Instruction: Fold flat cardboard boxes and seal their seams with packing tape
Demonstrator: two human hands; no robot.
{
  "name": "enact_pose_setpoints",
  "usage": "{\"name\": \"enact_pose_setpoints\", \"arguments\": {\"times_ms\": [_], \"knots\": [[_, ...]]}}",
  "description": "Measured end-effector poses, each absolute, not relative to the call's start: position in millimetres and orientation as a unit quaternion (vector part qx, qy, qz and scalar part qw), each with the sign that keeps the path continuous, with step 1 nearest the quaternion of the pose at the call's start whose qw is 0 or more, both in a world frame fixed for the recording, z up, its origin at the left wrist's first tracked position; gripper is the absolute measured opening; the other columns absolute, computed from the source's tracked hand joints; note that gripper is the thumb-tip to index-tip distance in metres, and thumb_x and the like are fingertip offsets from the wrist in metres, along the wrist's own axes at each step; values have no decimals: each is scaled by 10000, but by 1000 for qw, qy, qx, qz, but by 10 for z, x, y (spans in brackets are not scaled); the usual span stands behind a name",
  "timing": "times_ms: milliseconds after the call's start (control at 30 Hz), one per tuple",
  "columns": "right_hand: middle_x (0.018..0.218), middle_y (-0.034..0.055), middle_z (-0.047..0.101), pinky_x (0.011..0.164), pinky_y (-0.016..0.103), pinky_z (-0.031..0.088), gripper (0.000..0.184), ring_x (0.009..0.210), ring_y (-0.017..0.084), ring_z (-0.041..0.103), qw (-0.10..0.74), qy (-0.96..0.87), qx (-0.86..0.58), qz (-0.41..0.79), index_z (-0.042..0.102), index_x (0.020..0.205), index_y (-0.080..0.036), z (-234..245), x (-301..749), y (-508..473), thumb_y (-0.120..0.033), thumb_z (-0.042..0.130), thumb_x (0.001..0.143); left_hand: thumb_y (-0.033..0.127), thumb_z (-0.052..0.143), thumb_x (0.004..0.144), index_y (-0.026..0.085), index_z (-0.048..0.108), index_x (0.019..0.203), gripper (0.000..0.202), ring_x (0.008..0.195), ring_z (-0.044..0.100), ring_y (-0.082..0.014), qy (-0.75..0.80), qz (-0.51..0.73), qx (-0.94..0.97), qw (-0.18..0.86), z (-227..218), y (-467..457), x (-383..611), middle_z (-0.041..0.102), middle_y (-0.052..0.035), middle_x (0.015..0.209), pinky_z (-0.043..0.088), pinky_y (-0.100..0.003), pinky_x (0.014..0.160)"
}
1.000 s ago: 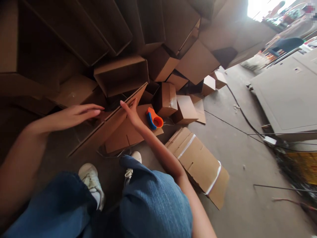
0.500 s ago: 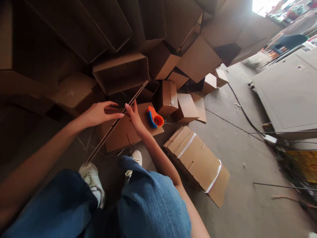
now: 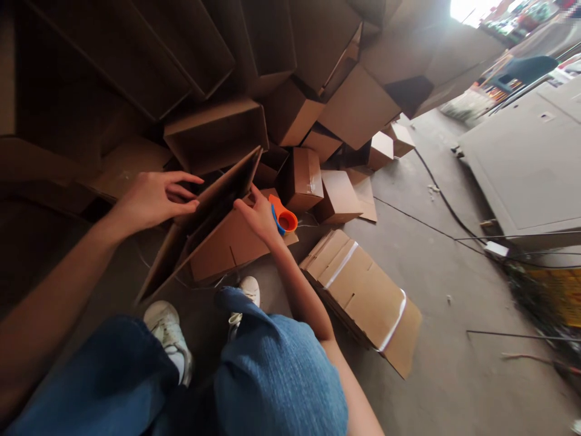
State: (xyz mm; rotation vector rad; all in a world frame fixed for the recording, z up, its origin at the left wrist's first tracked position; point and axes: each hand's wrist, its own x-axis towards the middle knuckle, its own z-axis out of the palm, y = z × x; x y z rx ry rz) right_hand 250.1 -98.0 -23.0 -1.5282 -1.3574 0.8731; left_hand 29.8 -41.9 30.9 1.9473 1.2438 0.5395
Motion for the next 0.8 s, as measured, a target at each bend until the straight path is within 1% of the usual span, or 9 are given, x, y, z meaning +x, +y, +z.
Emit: {"name": "enact_pose_setpoints", "arguments": {"times_ms": [67, 133, 200, 233, 367, 467, 633, 700, 800], "knots": [[1035, 36, 706, 972, 439, 513, 430, 975, 233, 638, 440, -556, -635, 307, 653, 1173, -188, -200, 2619, -1002, -308, 556, 772, 294, 730, 725, 278, 720, 1197, 473, 891, 766, -248, 506, 232, 764, 327, 427, -440, 193, 795, -3, 844, 573, -314, 828], [1101, 45, 710, 992, 456, 500, 506, 1009, 241, 640, 444, -552, -651, 275, 640, 1237, -195, -166, 2778, -1051, -292, 557, 747, 284, 707, 752, 272, 715, 1216, 465, 905, 764, -244, 526, 254, 760, 284, 512, -441, 40, 789, -1, 833, 563, -300, 816], [1176, 61, 702, 993, 456, 499, 575, 1043, 245, 644, 455, -535, -661, 266, 611, 1303, -202, -117, 2957, -1122, -292, 556, 738, 288, 702, 771, 283, 701, 1244, 473, 917, 761, -229, 540, 268, 757, 253, 554, -422, -140, 782, 14, 836, 551, -295, 845], [1162, 67, 708, 972, 453, 510, 585, 1025, 245, 654, 455, -524, -666, 274, 609, 1308, -198, -86, 3041, -1163, -292, 552, 734, 293, 702, 778, 294, 692, 1257, 479, 928, 758, -221, 546, 273, 754, 243, 559, -406, -229, 778, 24, 840, 543, -300, 874], [941, 46, 742, 901, 439, 544, 525, 911, 238, 690, 409, -516, -670, 343, 664, 1217, -194, 33, 3233, -1303, -292, 558, 713, 338, 678, 814, 309, 685, 1258, 445, 966, 745, -201, 557, 262, 753, 231, 547, -347, -455, 770, 47, 859, 507, -352, 972], [951, 38, 748, 953, 451, 520, 465, 961, 246, 687, 353, -563, -684, 301, 708, 1154, -210, 81, 3207, -1351, -269, 577, 711, 355, 679, 813, 316, 705, 1217, 406, 964, 742, -200, 543, 253, 766, 234, 577, -348, -428, 771, 56, 871, 506, -340, 967], [890, 41, 723, 890, 450, 537, 440, 895, 249, 674, 320, -577, -708, 253, 732, 1150, -224, 169, 3155, -1420, -237, 551, 749, 337, 699, 802, 309, 714, 1205, 404, 932, 742, -200, 528, 271, 776, 215, 637, -394, -275, 763, 67, 826, 518, -313, 940], [987, 56, 712, 931, 465, 522, 447, 981, 266, 661, 309, -583, -707, 255, 736, 1145, -236, 213, 3177, -1464, -236, 544, 740, 318, 701, 795, 283, 718, 1194, 400, 935, 740, -204, 532, 263, 773, 225, 603, -386, -263, 772, 51, 846, 527, -304, 921], [1272, 60, 637, 1023, 485, 481, 547, 1181, 291, 597, 286, -594, -676, 328, 688, 1253, -271, 241, 3209, -1532, -258, 547, 725, 290, 687, 797, 230, 726, 1152, 363, 973, 732, -208, 551, 249, 759, 242, 478, -331, -300, 788, 12, 931, 530, -310, 934]]}}
